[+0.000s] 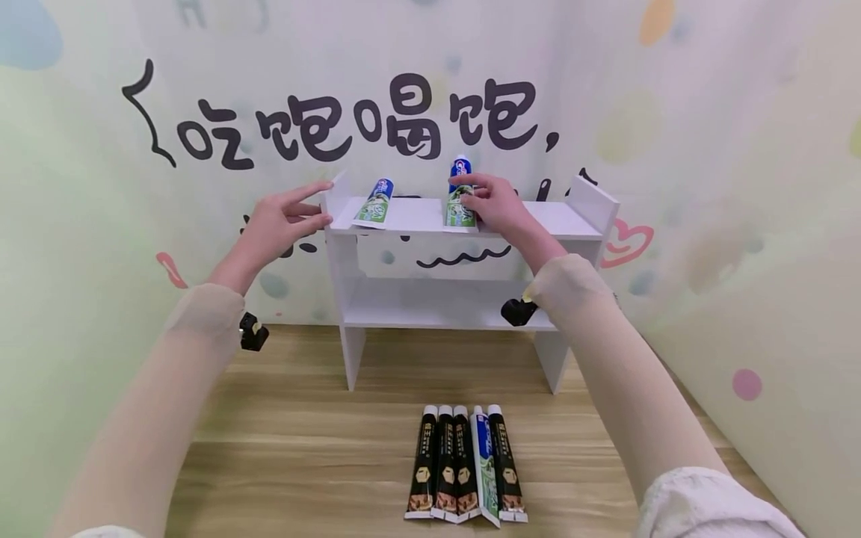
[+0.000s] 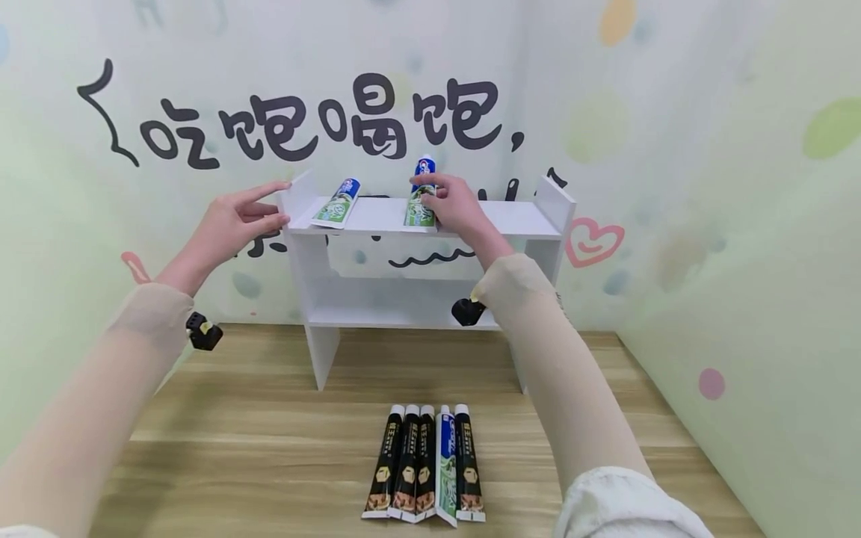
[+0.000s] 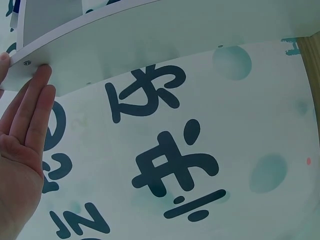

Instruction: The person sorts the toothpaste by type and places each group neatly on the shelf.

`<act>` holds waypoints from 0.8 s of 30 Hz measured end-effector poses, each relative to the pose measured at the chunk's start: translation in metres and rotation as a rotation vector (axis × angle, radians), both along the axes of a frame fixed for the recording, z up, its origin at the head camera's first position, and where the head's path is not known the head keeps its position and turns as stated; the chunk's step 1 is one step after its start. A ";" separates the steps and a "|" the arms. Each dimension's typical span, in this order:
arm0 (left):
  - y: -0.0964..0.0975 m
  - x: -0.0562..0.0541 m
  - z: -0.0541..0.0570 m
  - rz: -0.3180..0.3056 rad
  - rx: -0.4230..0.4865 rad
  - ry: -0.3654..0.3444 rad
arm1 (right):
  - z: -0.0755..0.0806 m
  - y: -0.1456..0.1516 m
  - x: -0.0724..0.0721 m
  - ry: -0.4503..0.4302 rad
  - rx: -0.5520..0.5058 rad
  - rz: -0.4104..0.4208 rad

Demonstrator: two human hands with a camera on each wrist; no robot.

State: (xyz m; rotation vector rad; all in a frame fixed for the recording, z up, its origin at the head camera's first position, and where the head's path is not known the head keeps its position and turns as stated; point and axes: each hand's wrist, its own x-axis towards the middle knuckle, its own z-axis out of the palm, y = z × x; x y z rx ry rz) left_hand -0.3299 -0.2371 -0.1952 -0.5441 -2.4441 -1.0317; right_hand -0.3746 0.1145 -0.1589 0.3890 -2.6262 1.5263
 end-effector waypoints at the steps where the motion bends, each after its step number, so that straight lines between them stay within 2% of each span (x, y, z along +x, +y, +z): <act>1: 0.000 0.000 0.000 -0.002 0.001 0.000 | 0.000 0.000 0.000 0.000 0.012 0.002; 7: 0.000 0.001 0.000 -0.001 -0.001 0.010 | 0.002 0.004 0.000 0.009 0.114 0.054; 12: 0.000 0.001 -0.001 -0.007 0.000 0.001 | 0.009 0.012 0.002 -0.029 0.269 0.158; 15: 0.001 0.001 0.000 -0.007 0.002 -0.007 | 0.014 0.016 0.003 -0.035 0.327 0.205; 19: 0.002 0.000 0.001 -0.007 0.000 -0.003 | 0.016 0.019 0.003 -0.002 0.363 0.195; 24: 0.002 0.000 0.001 -0.010 -0.003 -0.004 | 0.009 0.021 0.002 0.067 0.395 0.147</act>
